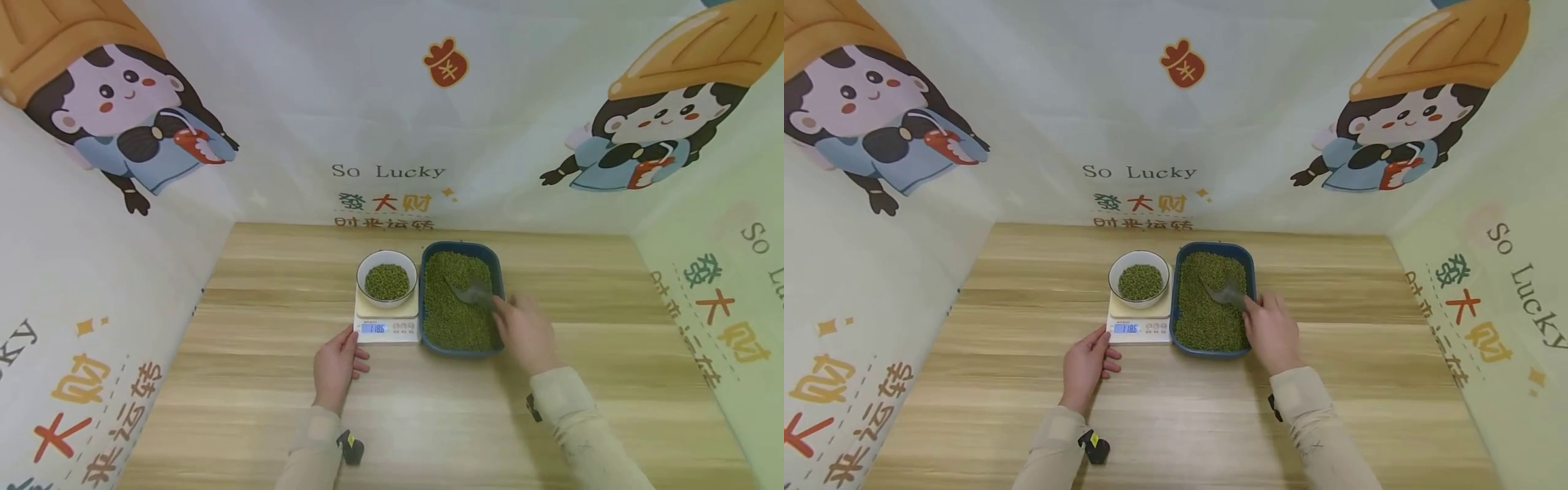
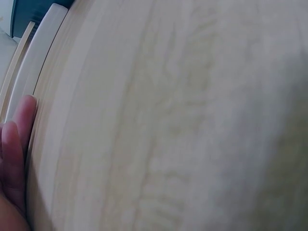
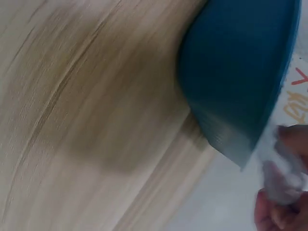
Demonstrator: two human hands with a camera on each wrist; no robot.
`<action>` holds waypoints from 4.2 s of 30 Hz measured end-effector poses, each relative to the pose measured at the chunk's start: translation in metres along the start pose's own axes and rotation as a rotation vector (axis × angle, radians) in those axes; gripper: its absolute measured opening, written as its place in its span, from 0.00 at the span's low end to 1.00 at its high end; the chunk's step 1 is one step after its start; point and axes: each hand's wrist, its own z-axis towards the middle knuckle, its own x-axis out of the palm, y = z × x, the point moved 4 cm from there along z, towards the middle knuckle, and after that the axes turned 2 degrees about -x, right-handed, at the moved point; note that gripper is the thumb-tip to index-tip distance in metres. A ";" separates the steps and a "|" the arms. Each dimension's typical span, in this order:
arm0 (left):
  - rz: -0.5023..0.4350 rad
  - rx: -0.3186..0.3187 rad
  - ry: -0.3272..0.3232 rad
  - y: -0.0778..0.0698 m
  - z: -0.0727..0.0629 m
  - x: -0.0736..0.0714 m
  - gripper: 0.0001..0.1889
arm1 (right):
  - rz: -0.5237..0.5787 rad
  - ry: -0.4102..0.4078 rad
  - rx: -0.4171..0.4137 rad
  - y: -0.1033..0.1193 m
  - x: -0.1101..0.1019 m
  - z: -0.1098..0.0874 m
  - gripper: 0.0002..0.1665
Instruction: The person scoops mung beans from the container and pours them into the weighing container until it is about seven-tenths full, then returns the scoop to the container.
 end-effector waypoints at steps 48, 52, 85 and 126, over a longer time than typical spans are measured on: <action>-0.010 0.004 -0.028 0.001 0.000 0.003 0.20 | 0.095 -0.106 0.188 0.014 0.051 0.006 0.23; -0.009 -0.002 -0.030 0.001 0.000 0.003 0.20 | 0.104 -0.100 0.193 0.014 0.051 0.005 0.23; 0.000 -0.004 -0.019 0.001 -0.001 0.003 0.20 | 0.169 -0.093 0.206 0.013 0.052 0.005 0.24; 0.002 0.006 -0.027 0.004 0.002 0.002 0.21 | 1.456 -0.156 0.802 0.065 0.016 -0.035 0.24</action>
